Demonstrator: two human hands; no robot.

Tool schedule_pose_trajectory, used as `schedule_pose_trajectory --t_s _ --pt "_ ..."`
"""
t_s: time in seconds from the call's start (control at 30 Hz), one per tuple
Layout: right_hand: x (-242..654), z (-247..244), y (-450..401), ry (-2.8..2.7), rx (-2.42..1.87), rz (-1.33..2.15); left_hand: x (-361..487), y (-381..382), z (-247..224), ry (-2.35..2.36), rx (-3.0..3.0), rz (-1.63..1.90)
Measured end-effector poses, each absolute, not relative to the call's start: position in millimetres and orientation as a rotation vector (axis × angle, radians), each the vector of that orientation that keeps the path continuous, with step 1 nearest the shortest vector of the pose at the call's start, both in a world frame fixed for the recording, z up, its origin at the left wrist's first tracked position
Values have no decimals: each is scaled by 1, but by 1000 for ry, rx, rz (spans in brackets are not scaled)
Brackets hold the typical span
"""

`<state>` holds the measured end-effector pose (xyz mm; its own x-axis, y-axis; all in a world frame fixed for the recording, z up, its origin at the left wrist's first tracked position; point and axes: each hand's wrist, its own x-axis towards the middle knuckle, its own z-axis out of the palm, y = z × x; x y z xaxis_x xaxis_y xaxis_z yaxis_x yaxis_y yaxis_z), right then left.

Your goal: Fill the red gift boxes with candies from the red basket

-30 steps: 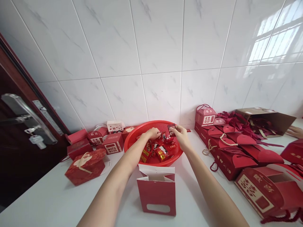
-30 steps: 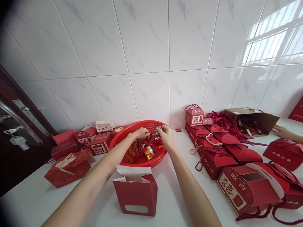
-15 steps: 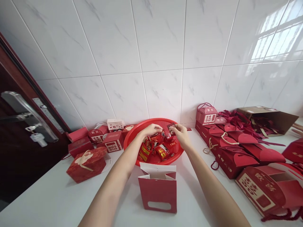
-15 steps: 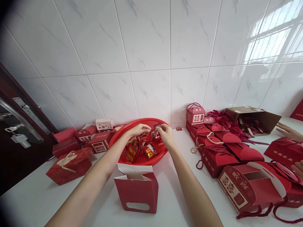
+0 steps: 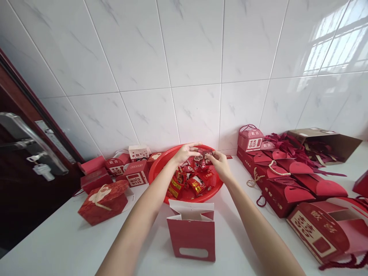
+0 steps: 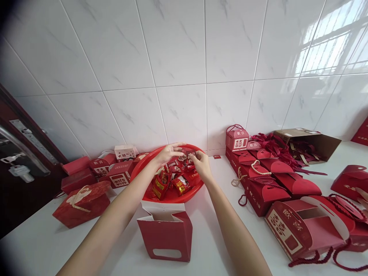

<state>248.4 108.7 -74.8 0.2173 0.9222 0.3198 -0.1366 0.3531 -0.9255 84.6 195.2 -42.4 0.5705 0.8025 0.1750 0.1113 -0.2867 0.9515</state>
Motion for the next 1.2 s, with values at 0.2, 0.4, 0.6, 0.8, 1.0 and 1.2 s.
schedule_pose_trajectory --t_s 0.2,0.4,0.6,0.8,1.0,1.2 --pt "249 -76 109 -1105 -908 935 86 193 -46 711 1764 847" --pt "248 -78 112 -1079 -914 926 81 200 -46 855 1847 742" --pt "249 -76 112 -1024 -941 890 60 219 -72 1275 2002 478" --pt "249 -78 112 -1027 -965 878 49 228 -87 1490 2147 127" --pt "248 -78 112 -1024 -960 874 63 223 -85 1526 2226 -7" --pt "247 -76 110 -1025 -954 870 60 218 -80 1422 2143 94"
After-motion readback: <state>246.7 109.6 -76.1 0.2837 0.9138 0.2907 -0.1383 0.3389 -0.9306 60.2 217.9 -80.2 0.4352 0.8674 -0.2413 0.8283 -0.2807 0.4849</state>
